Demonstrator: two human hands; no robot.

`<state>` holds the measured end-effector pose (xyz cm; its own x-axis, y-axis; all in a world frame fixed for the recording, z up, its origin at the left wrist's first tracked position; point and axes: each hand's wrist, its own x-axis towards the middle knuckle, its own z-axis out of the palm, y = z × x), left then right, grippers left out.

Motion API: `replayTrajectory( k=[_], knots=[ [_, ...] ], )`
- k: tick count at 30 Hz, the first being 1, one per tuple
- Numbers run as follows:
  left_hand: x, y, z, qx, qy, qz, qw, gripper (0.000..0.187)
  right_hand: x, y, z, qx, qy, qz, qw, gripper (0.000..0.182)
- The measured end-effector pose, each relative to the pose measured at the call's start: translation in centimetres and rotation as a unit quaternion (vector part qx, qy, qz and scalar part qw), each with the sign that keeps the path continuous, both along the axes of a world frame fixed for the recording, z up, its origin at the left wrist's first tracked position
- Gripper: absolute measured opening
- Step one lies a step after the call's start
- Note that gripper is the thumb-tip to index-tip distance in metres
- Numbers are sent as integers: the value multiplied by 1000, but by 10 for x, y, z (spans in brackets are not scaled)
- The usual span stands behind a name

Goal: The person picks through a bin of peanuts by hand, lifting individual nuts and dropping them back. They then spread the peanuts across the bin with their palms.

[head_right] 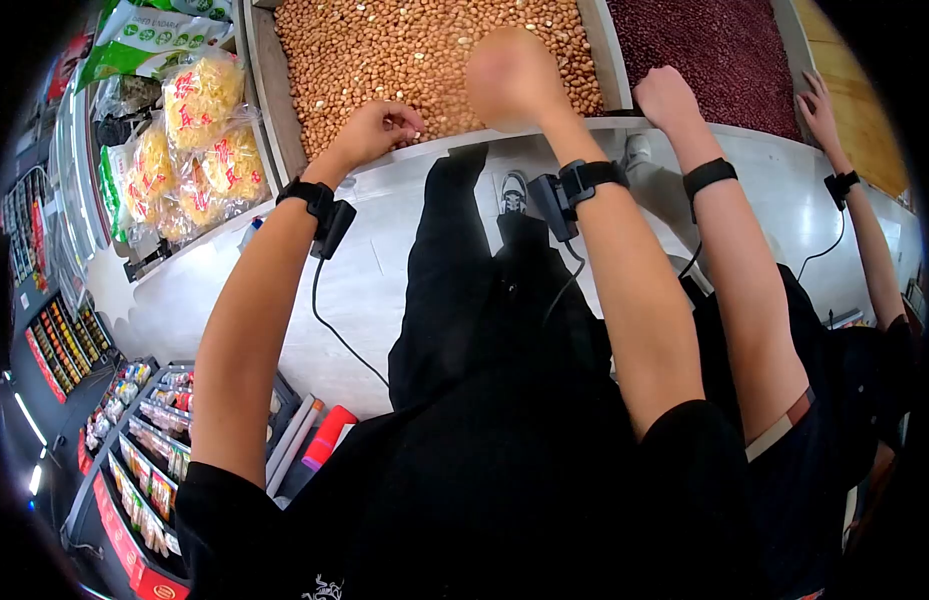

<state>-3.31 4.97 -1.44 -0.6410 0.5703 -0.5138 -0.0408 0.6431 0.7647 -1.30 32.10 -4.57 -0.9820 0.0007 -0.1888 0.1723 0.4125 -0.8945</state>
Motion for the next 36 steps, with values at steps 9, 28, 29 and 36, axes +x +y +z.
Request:
replayTrajectory(
  k=[9, 28, 29, 36],
  knots=[
    [9, -1, 1, 69, -97, 166, 979, 21, 24, -2, 23, -139, 1, -135, 981, 20],
    [23, 17, -4, -62, 298, 276, 912, 13, 31, -28, 42, 244, 72, -102, 962, 18],
    [28, 22, -7, -125, 434, 205, 868, 9, 31, -28, 42, 249, 71, -108, 960, 18],
    [-6, 49, 7, -166, 304, -23, 938, 17, 32, -25, 38, 255, 105, -107, 955, 19]
  ],
)
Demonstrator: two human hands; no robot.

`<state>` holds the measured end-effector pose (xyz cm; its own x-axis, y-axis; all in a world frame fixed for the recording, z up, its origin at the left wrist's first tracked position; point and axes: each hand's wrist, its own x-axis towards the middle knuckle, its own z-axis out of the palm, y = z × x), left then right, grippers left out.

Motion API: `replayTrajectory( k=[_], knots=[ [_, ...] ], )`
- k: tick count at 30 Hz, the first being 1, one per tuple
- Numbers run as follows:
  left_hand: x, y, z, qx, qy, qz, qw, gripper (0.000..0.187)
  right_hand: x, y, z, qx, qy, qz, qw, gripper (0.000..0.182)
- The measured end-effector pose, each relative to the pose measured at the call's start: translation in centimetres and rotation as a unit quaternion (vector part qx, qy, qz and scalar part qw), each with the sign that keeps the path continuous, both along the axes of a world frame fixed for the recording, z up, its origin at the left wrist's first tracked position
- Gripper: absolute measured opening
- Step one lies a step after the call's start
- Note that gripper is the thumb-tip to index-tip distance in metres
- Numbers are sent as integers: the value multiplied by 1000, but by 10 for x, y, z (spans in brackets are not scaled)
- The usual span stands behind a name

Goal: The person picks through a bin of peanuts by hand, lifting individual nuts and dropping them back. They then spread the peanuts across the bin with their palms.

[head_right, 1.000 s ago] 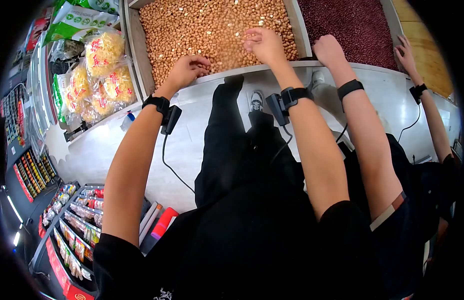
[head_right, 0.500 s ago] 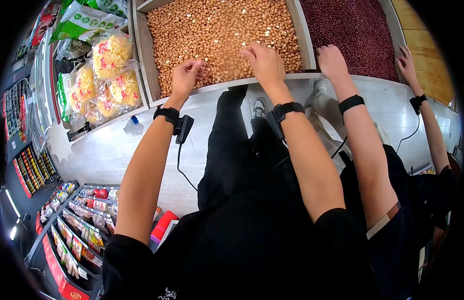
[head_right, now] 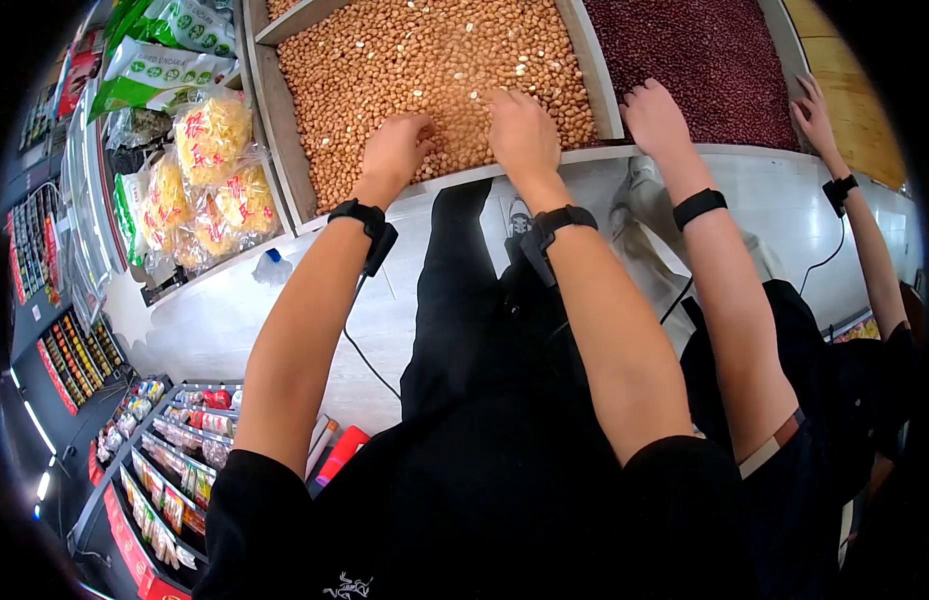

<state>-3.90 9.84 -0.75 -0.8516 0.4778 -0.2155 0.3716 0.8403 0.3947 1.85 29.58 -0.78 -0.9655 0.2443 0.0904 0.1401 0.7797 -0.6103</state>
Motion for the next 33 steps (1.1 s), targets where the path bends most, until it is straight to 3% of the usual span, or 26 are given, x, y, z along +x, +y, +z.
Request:
replayTrajectory(
  k=[1, 7, 9, 13, 15, 19, 22, 25, 27, 30, 32, 33],
  knots=[
    [-4, 2, 0, -46, -56, -6, 997, 17, 0, 0, 2, 1, -2, -2, 1000, 19],
    [-11, -5, -3, -2, -36, -49, 998, 11, 0, 0, 4, -11, -30, -7, 999, 14],
    [-5, -12, -1, 110, -49, 22, 992, 14, -2, 0, 2, -9, -12, -13, 1000, 14],
    [9, -44, 6, 121, 41, 63, 990, 17, 0, -1, 3, -14, -30, -8, 999, 16],
    [19, -59, 9, 45, 46, 172, 983, 18, 1, -1, 6, -20, -27, 0, 999, 17],
    [31, -79, -7, 81, 71, 275, 955, 20, -2, 0, 7, -29, -25, 13, 999, 10],
    [37, -76, -7, 69, 84, 296, 949, 19, 3, -1, 3, -28, -28, 9, 999, 10],
    [37, -72, -2, 72, 17, 310, 948, 19, -1, 0, 3, -21, -5, 21, 1000, 11],
    [33, -73, -5, 19, 45, 302, 952, 20, 0, -4, 5, -31, 12, 23, 999, 12],
    [37, -82, -11, 51, 32, 310, 949, 21, 3, -3, -1, -17, 14, 12, 1000, 12],
    [34, -84, -25, 80, 61, 306, 947, 23, 2, 1, -21, -25, 103, 27, 994, 20],
    [36, -85, -27, 86, 85, 299, 947, 23, 1, 0, -20, 20, 76, 20, 997, 18]
  ],
)
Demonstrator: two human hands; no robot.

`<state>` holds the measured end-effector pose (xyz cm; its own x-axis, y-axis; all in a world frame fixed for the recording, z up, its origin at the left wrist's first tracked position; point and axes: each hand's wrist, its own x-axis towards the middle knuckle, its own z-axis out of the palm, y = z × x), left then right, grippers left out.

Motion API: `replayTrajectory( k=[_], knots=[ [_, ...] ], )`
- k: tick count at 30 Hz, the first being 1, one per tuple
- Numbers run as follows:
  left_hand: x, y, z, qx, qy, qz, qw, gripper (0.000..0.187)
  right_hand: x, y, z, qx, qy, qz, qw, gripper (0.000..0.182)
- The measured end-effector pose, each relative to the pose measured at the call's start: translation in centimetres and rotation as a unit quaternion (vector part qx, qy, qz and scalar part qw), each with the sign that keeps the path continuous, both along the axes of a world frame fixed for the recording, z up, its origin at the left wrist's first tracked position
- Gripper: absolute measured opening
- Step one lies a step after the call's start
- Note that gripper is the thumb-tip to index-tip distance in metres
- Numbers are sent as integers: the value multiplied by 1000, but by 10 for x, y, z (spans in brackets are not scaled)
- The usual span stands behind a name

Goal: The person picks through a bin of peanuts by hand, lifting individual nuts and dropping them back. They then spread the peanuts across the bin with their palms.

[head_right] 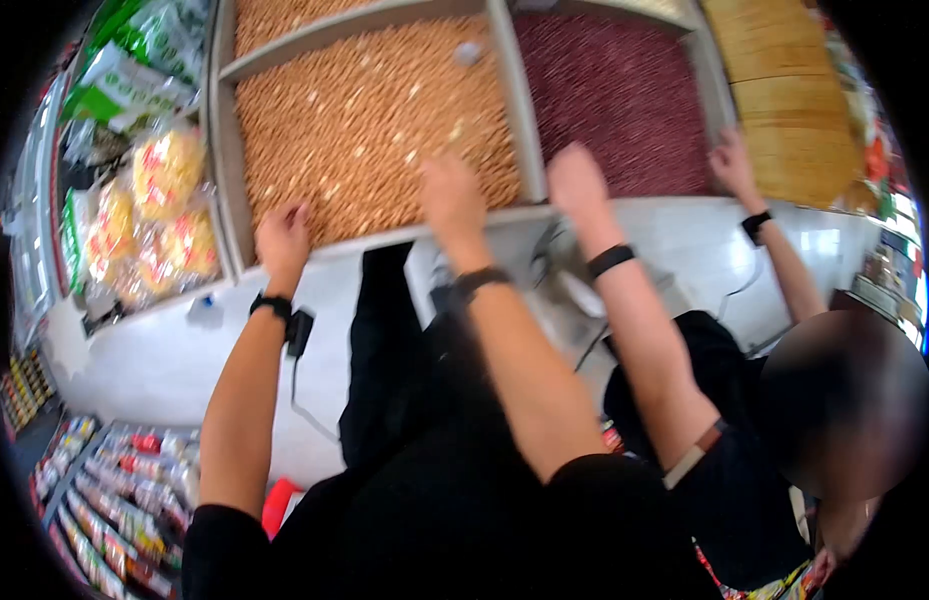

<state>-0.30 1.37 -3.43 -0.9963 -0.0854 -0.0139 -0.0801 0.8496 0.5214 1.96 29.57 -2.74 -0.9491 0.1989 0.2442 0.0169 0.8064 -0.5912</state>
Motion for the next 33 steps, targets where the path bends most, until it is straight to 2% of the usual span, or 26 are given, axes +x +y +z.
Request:
replayTrajectory(
  k=[1, 3, 4, 5, 6, 8, 10, 12, 14, 18, 20, 22, 25, 28, 33],
  knots=[
    [2, 7, 17, -24, 19, -19, 999, 23, 3, 6, -27, 13, -33, 38, 999, 15],
    [5, 7, 15, -15, 59, -33, 998, 23, 1, 4, -5, 66, -83, 34, 994, 19],
    [4, 10, 16, -19, 114, -46, 992, 23, 2, 2, -4, -9, -5, 20, 1000, 20],
    [3, 10, 20, -35, 101, -44, 993, 24, 2, 4, -17, -13, 9, 19, 1000, 20],
    [3, 7, 16, -49, 61, -41, 996, 25, 2, 6, -5, -17, -27, 23, 999, 19],
    [4, 10, 11, -86, 70, -35, 993, 26, 0, 1, 15, -26, -25, 2, 999, 18],
    [6, 14, 20, -76, 92, -38, 992, 28, 3, -4, 5, -38, -19, -13, 999, 17],
    [4, 15, 34, -63, 9, -39, 997, 29, 0, -4, 6, -62, 16, -24, 998, 15],
    [4, 14, 31, -39, 17, -27, 999, 28, 6, -3, 23, -65, -103, -10, 993, 16],
    [2, 12, 25, 34, -7, -2, 999, 22, 5, -1, 20, -117, -113, -12, 987, 18],
    [2, 15, 35, 10, -30, -9, 999, 17, 3, -1, 28, -100, -103, -9, 990, 19],
    [1, 17, 41, 0, -41, -11, 999, 16, 1, -3, 12, -39, -106, -26, 993, 18],
    [0, 22, 39, -10, -43, -2, 999, 17, 2, -3, 18, -31, -73, -22, 997, 17],
    [1, 20, 38, -25, -41, -10, 999, 18, -1, -4, 22, -71, -96, -28, 992, 18],
    [1, 20, 34, -18, -20, -26, 999, 14, 5, -4, 22, -59, -108, -8, 992, 14]
  ],
)
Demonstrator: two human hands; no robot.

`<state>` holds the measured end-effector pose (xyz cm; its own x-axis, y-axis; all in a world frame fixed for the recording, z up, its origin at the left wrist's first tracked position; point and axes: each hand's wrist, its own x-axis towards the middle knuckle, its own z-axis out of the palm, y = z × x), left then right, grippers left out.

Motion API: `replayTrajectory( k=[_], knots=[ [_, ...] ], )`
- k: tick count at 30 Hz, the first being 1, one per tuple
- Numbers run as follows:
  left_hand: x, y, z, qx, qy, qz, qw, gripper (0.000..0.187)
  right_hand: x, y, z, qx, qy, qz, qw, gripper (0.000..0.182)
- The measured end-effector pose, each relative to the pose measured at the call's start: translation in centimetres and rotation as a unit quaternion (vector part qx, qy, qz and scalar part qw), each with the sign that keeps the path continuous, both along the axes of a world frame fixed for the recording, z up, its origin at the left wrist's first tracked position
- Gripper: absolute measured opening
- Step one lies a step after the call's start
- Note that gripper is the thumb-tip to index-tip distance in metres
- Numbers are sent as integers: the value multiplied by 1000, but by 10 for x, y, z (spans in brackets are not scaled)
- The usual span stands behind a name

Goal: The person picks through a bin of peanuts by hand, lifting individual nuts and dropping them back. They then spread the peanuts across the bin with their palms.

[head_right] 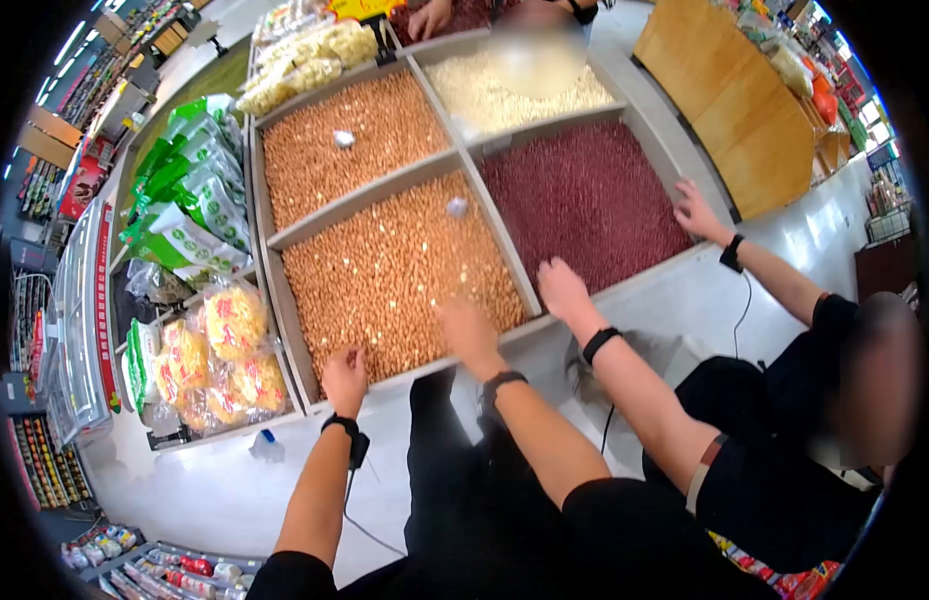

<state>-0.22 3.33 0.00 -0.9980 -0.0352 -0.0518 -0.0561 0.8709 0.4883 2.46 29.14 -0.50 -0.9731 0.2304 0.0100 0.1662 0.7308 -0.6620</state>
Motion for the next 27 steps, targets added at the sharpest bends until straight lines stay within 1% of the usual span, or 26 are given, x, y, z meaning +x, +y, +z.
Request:
replayTrajectory(
  k=[1, 2, 3, 5, 6, 7, 9, 10, 11, 13, 14, 16, 17, 19, 21, 27],
  knots=[
    [2, -1, -3, 18, 12, 0, 1000, 13, 2, 1, 3, 11, 29, 2, 1000, 12],
    [0, 0, -1, 13, 0, -1, 1000, 12, -3, 1, 9, 25, 68, 5, 997, 10],
    [-3, 2, 1, 10, 2, -1, 1000, 12, -7, 1, 12, 22, 70, 5, 997, 10],
    [0, 2, 5, 0, 11, -3, 1000, 14, -3, -1, 17, 23, 35, -15, 999, 9],
    [0, 1, 4, -4, 23, -12, 1000, 15, -3, 0, 20, 20, -2, -22, 1000, 15],
    [0, 2, 7, -8, 12, -14, 1000, 15, -2, 1, 13, 17, -14, -23, 999, 15],
    [-1, 1, 6, 16, -47, 15, 999, 14, -2, 2, 4, 35, 57, -15, 998, 29],
    [-1, -1, 0, 29, -31, 13, 999, 15, -1, 2, 9, 6, -11, -18, 1000, 39],
    [-2, -2, -1, 28, -30, 15, 999, 15, -3, 0, 10, 5, -9, -16, 1000, 39],
    [-2, 0, 1, -10, -11, 0, 1000, 17, -3, 2, 6, -11, -41, -20, 999, 37],
    [-2, 0, 3, -10, -30, 5, 1000, 17, -4, 2, 4, -12, -40, -19, 999, 37],
    [-2, 0, -1, 1, -29, 9, 1000, 16, -4, 0, 1, 8, 11, -30, 999, 27],
    [-1, -2, -4, 11, -29, 10, 999, 16, -2, 1, -2, 6, 8, -28, 1000, 27],
    [0, -1, -1, 14, -45, 27, 999, 15, -2, 2, -1, -20, 45, -5, 999, 19],
    [-2, -1, 3, -13, -51, 12, 999, 16, 0, -1, 2, -31, 42, -8, 999, 18],
    [1, -1, -1, -3, -39, 12, 999, 18, 1, 3, 4, -48, 47, -16, 998, 20]
  ],
)
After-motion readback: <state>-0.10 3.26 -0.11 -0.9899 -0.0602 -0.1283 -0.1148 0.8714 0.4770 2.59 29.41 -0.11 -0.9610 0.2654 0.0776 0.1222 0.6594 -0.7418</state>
